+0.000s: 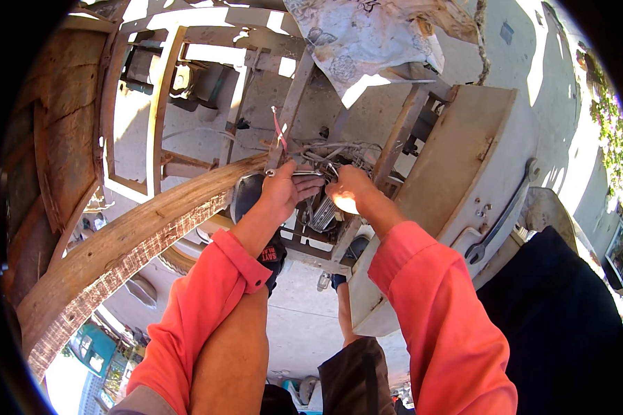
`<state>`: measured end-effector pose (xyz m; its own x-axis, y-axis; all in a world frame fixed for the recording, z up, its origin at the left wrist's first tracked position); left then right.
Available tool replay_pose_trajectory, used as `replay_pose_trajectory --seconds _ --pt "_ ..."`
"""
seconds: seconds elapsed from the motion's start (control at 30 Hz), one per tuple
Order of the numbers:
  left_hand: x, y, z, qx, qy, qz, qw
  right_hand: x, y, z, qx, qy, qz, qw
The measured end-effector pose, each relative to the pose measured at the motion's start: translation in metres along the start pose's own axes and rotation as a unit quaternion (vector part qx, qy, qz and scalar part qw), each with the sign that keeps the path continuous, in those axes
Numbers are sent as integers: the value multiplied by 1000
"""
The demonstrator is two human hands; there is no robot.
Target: The person uses a wrench to tighten bolts on a mechanical component mounted on a wooden cart. They repeatedly adjust the tool and reposition their hands to access different fasteners on the machinery.
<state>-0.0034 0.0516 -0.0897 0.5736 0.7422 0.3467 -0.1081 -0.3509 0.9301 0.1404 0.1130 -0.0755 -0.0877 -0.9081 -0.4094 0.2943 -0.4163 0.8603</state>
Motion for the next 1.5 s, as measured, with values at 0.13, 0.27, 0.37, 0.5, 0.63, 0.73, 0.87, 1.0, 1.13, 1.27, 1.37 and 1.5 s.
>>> replay_pose_trajectory --seconds 0.13,0.27,0.37,0.5,0.63,0.73,0.87,1.0,1.13,1.27,1.37,1.5 --pt "-2 -2 4 -15 37 7 999 -27 13 6 2 38 -90 995" --pt "-2 -3 5 -20 43 21 999 -37 15 14 -12 76 -112 991" --pt "-3 -5 6 -3 20 40 999 -31 12 14 25 95 -100 990" --pt "-9 -12 9 9 26 44 999 -30 20 22 26 85 -114 990" --pt "-5 -12 9 24 17 38 999 -21 16 15 16 81 -139 987" --pt "-2 -7 10 32 2 33 999 -19 18 13 17 78 -128 989" --pt "1 -4 10 39 4 32 999 -23 23 19 26 99 -109 989" --pt "0 -4 12 45 -4 27 999 -21 23 20 36 103 -99 989" --pt "0 -6 12 43 -17 36 998 -20 25 18 29 102 -104 989" --pt "0 -5 12 45 -19 36 998 -18 26 16 26 102 -113 988" --pt "-1 -5 13 39 -23 15 999 -18 24 16 25 101 -127 986" --pt "-1 -6 10 48 0 9 999 -21 23 18 37 77 -149 985"
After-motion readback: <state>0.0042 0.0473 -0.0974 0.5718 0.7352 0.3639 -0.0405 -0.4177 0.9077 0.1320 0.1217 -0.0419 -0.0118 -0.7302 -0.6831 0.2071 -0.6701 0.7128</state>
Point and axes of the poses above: each hand's wrist, its own y-axis away from the middle knuckle, its own x-axis out of the palm, z = x × y, the point moved 6 cm from there along -y, towards the middle knuckle, and after that the axes turned 14 degrees about y, right-handed, at the moved point
